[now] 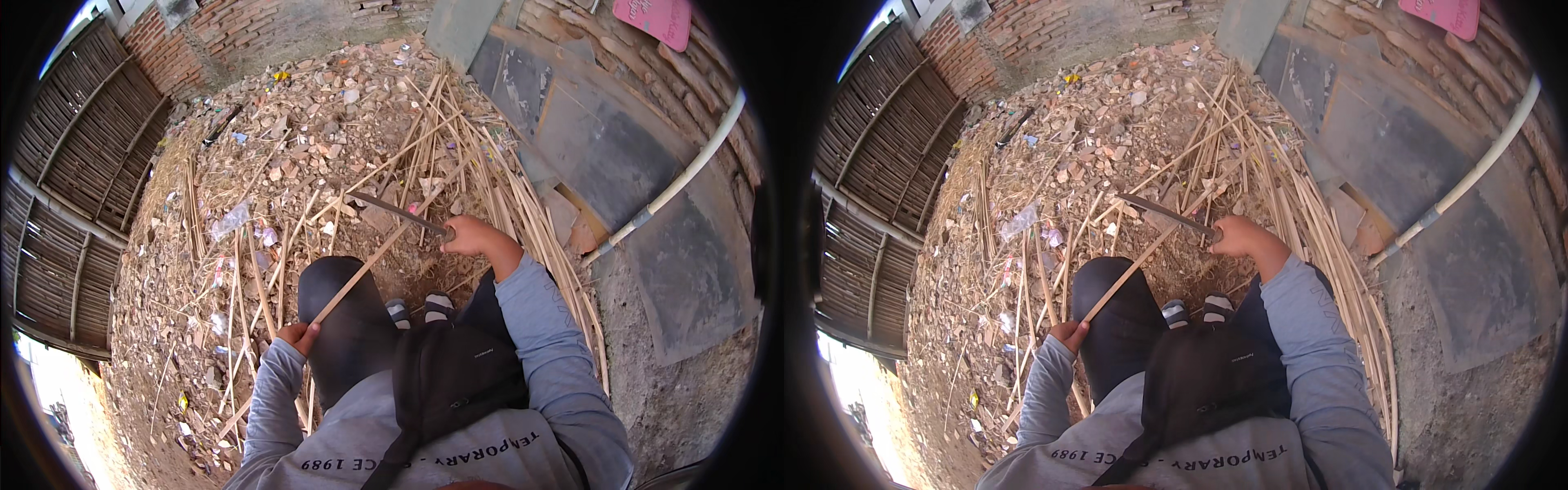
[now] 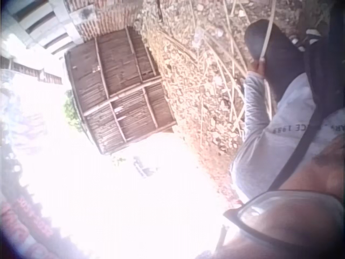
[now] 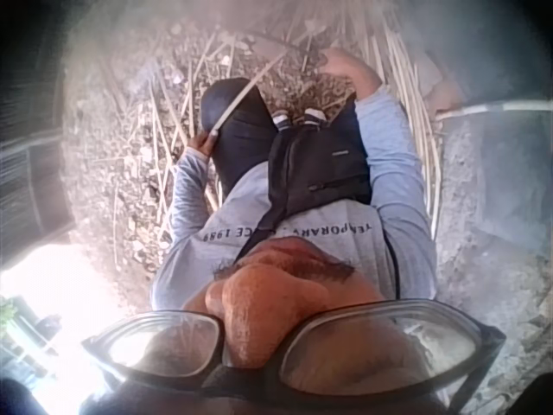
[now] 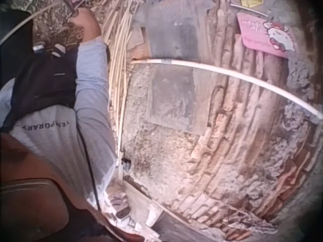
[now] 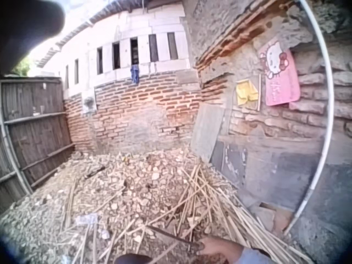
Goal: The person strips thin layers from a bamboo pole using a knife, holding the bamboo in one hand and the tool in the other while seated outdoors.
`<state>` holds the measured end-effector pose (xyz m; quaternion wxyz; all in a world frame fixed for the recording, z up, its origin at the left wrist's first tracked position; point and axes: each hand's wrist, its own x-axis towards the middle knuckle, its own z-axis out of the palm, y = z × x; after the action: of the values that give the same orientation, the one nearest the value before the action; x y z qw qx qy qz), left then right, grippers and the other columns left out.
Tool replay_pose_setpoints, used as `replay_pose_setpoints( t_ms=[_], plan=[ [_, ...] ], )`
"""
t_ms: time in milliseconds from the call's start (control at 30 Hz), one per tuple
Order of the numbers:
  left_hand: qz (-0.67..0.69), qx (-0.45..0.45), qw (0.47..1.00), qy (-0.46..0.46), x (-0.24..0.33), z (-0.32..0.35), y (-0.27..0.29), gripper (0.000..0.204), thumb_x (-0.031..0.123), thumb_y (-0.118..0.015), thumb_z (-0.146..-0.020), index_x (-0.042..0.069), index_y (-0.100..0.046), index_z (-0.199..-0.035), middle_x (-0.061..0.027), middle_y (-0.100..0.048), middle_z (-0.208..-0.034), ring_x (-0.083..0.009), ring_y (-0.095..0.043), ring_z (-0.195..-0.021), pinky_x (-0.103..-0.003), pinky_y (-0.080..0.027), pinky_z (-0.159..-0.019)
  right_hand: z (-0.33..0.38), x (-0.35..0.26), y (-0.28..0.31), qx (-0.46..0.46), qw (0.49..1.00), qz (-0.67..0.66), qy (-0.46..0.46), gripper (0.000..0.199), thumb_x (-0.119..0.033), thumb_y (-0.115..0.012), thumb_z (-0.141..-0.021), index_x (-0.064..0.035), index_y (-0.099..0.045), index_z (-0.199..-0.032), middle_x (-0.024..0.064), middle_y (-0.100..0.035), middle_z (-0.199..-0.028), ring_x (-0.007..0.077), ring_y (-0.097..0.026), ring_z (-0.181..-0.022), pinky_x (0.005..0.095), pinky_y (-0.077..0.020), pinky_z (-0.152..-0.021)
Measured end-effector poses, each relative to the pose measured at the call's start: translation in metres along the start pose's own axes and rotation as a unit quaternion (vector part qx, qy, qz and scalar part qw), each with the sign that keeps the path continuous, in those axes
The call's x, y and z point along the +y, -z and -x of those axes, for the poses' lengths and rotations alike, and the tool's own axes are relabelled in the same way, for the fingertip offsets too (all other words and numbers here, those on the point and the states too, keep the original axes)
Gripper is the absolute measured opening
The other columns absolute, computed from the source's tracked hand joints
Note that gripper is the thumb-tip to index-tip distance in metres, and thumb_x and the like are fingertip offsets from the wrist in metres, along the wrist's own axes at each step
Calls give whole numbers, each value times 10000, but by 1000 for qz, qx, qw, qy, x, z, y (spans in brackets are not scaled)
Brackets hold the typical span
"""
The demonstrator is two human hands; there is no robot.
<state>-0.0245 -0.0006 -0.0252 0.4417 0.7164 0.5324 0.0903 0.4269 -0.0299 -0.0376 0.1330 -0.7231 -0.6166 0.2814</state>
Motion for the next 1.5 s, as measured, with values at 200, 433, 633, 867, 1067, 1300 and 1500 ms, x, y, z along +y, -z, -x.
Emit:
replay_pose_setpoints(
  t_ms=[200, 433, 633, 867, 1067, 1300, 1500],
  plan=[
    [6, -1, 1000, 2, 1, 0, 0, 496, 425, -560, -929, -58, -669, -937, -99, -656, -744, -140, -583, -730, -308, -470, -690, 0, -3, 2, -9, 1000, -10, -1, 442, -331, -755, -707, -16, -646, -998, 170, -649, -806, 316, -633, -786, 409, -480, -697],
    [19, -7, 1000, 10, 2, 0, 0, 468, 399, -593, -920, -61, -669, -959, -95, -675, -786, -139, -594, -748, -299, -476, -714, 0, 1, 0, -10, 1000, -10, 12, 456, -358, -746, -706, -24, -642, -998, 182, -647, -862, 345, -626, -845, 418, -482, -744],
    [14, 14, 1000, -24, -3, -1, -1, 482, 415, -560, -930, -52, -668, -884, -90, -631, -688, -129, -563, -691, -310, -460, -656, 0, 4, -3, -8, 1000, -12, 3, 482, -366, -745, -707, -17, -634, -1019, 195, -646, -894, 352, -625, -877, 421, -481, -762],
    [-41, 6, 999, -27, -2, -3, 1, 499, 421, -562, -926, -30, -616, -719, -58, -536, -580, -115, -472, -589, -325, -399, -552, 2, 3, -1, 0, 1000, -7, 21, 495, -355, -755, -711, -2, -624, -1034, 198, -641, -867, 345, -625, -849, 418, -477, -739],
    [14, 13, 1000, -17, 11, 3, -1, 500, 427, -565, -923, -22, -604, -706, -43, -518, -585, -110, -448, -595, -318, -387, -552, 6, -5, 5, -25, 1000, -11, -10, 497, -393, -735, -708, -32, -635, -1034, 191, -650, -942, 349, -624, -922, 419, -482, -793],
    [20, 3, 1000, -4, 9, 2, -1, 500, 430, -562, -926, -17, -605, -707, -27, -514, -593, -106, -446, -601, -308, -384, -559, 5, -2, 4, -28, 999, -17, -9, 468, -393, -738, -707, -40, -649, -1001, 184, -655, -911, 345, -628, -908, 416, -482, -783],
    [25, 7, 1000, -4, 9, 2, -1, 486, 413, -564, -930, -12, -600, -697, -17, -500, -586, -98, -435, -598, -302, -378, -553, 5, -3, 3, -32, 999, -25, -10, 465, -383, -741, -706, -45, -651, -1011, 185, -659, -913, 340, -632, -909, 414, -483, -783]
  ],
)
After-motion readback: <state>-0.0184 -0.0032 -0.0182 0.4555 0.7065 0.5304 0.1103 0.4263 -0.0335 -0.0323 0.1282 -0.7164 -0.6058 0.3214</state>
